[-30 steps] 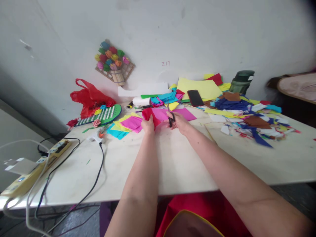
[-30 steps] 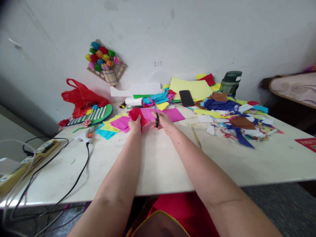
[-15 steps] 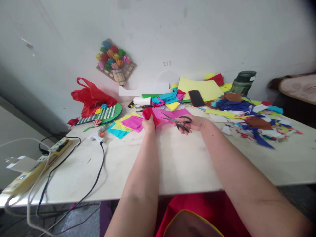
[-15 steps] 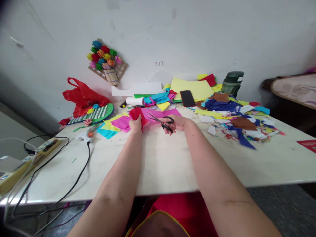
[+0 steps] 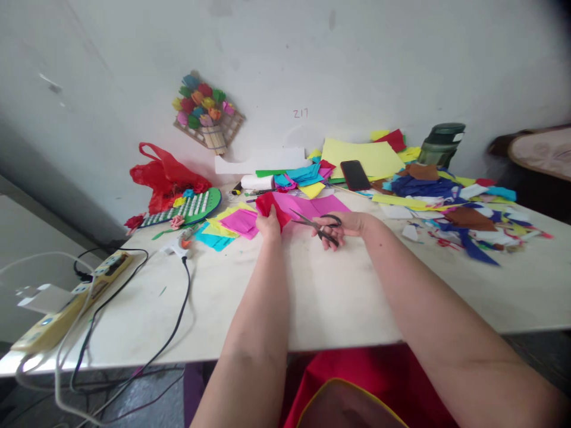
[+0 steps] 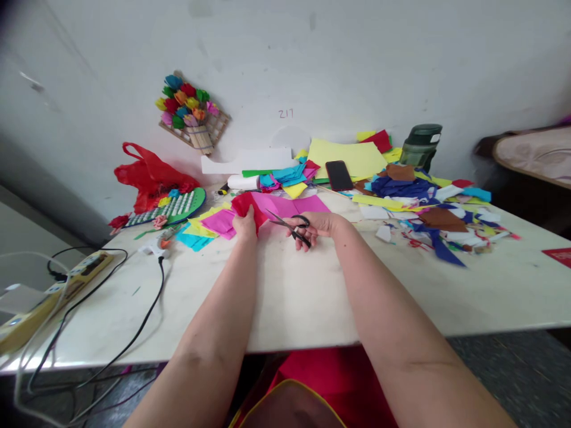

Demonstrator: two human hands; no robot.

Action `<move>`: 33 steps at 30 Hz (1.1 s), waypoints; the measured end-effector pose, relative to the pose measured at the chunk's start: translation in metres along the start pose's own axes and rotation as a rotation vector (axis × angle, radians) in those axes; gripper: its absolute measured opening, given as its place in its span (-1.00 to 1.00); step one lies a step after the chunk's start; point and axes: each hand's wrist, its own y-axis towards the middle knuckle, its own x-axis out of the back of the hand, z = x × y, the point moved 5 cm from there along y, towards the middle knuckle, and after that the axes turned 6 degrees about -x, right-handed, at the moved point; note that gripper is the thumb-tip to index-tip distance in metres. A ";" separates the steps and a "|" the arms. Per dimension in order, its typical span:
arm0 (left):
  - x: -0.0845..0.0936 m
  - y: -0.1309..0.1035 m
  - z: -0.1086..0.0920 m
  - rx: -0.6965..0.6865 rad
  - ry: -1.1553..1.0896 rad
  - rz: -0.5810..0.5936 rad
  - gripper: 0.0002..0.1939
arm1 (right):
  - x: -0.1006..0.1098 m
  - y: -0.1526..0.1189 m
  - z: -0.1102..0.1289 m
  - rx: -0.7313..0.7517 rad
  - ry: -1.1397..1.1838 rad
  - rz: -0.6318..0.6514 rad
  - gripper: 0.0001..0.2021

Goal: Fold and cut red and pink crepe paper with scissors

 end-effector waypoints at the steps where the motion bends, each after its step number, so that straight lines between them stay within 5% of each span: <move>1: 0.000 0.000 0.000 -0.001 0.007 -0.007 -0.61 | -0.002 0.003 0.000 0.008 0.015 0.004 -0.48; 33: 0.006 -0.009 -0.010 0.007 -0.028 -0.083 -0.71 | -0.023 0.024 0.011 0.189 0.010 -0.148 -0.54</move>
